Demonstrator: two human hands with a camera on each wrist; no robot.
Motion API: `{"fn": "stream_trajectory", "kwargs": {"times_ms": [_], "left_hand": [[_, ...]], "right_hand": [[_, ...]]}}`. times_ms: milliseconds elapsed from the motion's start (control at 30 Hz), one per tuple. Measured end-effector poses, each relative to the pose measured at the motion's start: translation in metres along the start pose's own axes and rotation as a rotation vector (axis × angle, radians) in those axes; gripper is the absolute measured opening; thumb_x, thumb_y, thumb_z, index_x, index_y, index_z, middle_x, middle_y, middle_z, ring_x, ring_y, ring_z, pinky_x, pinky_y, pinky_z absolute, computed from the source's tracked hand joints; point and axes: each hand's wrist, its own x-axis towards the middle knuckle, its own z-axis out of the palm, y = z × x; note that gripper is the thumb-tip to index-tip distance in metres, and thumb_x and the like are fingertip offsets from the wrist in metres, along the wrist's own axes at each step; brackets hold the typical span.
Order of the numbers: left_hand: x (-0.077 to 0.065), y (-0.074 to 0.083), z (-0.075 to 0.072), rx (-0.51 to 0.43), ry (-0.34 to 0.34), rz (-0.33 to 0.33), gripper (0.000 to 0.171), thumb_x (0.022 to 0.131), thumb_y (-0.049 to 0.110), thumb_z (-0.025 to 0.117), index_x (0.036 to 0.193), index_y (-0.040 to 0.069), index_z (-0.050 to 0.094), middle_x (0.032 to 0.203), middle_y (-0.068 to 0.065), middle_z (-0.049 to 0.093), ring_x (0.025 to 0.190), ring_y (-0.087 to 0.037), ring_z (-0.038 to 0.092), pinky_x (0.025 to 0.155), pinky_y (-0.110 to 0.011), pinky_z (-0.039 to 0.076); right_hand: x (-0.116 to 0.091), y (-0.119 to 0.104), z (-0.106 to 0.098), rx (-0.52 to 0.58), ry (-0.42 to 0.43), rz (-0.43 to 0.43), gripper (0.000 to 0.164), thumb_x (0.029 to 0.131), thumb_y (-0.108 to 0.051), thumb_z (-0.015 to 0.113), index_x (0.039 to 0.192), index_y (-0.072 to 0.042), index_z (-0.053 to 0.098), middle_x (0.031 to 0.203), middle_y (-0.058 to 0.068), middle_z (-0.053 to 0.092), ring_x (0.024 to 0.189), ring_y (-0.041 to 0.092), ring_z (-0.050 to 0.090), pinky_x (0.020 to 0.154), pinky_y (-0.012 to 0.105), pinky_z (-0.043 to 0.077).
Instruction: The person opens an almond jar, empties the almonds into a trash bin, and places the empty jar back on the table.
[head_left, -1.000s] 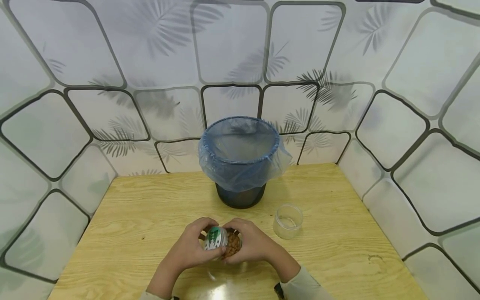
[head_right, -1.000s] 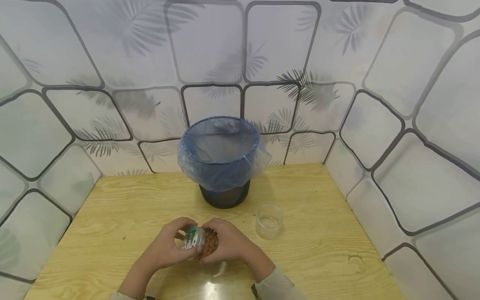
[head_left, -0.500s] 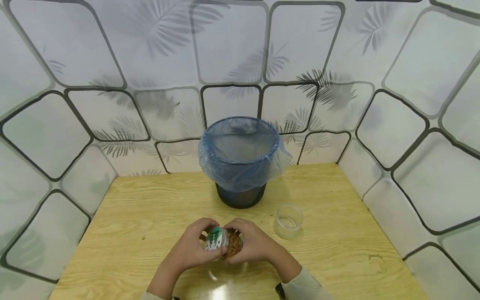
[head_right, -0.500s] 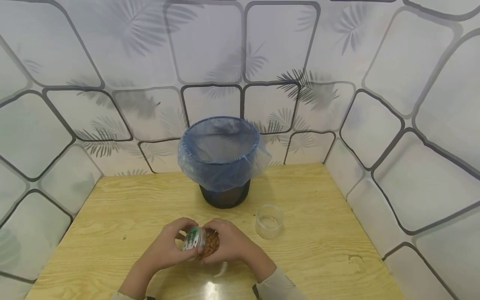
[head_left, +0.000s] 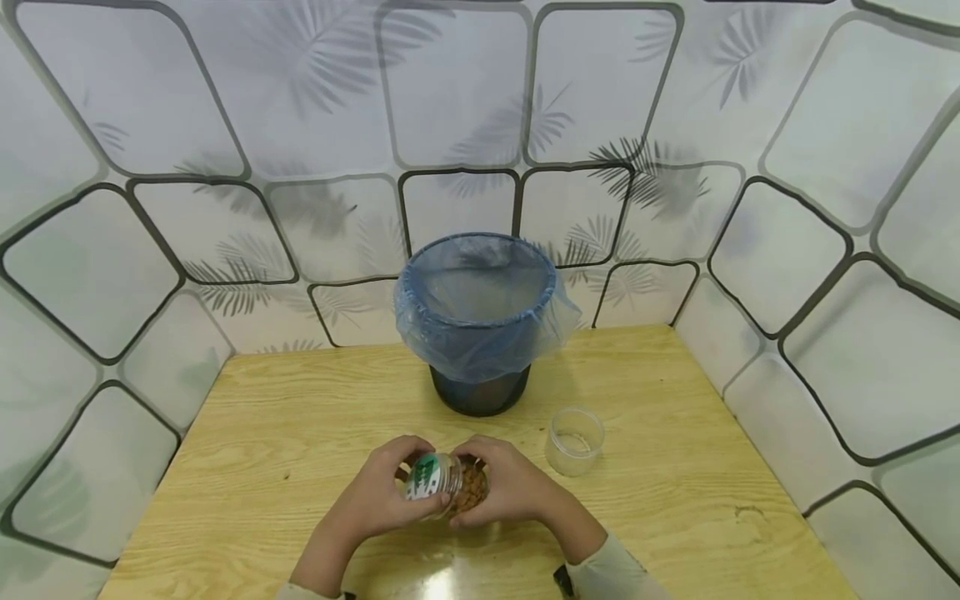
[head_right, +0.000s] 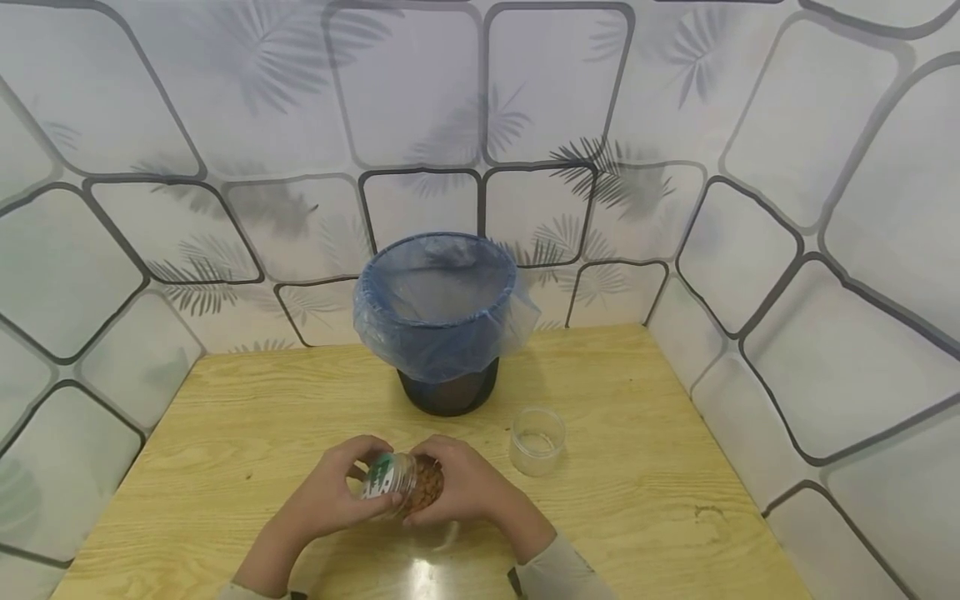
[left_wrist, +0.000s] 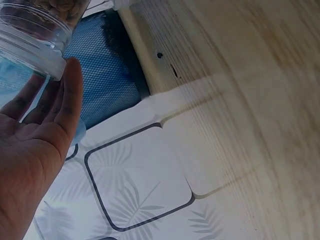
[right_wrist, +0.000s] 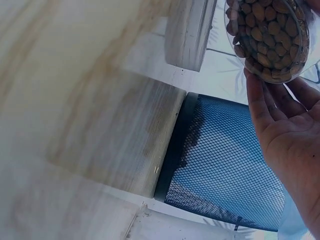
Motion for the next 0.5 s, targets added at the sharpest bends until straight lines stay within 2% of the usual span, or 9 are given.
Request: {"fn": "stream_trajectory", "kwargs": {"times_ms": [500], "left_hand": [[-0.0007, -0.0021, 0.0014, 0.043, -0.012, 0.000, 0.051, 0.082, 0.044, 0.090, 0.122, 0.019, 0.069, 0.111, 0.009, 0.068, 0.093, -0.007, 0.065, 0.074, -0.027, 0.059]], "right_hand": [[-0.0034, -0.0001, -0.0068, 0.003, 0.031, 0.022, 0.074, 0.073, -0.045, 0.099, 0.134, -0.017, 0.069, 0.123, -0.009, 0.069, 0.108, 0.004, 0.065, 0.095, 0.029, 0.059]]}}
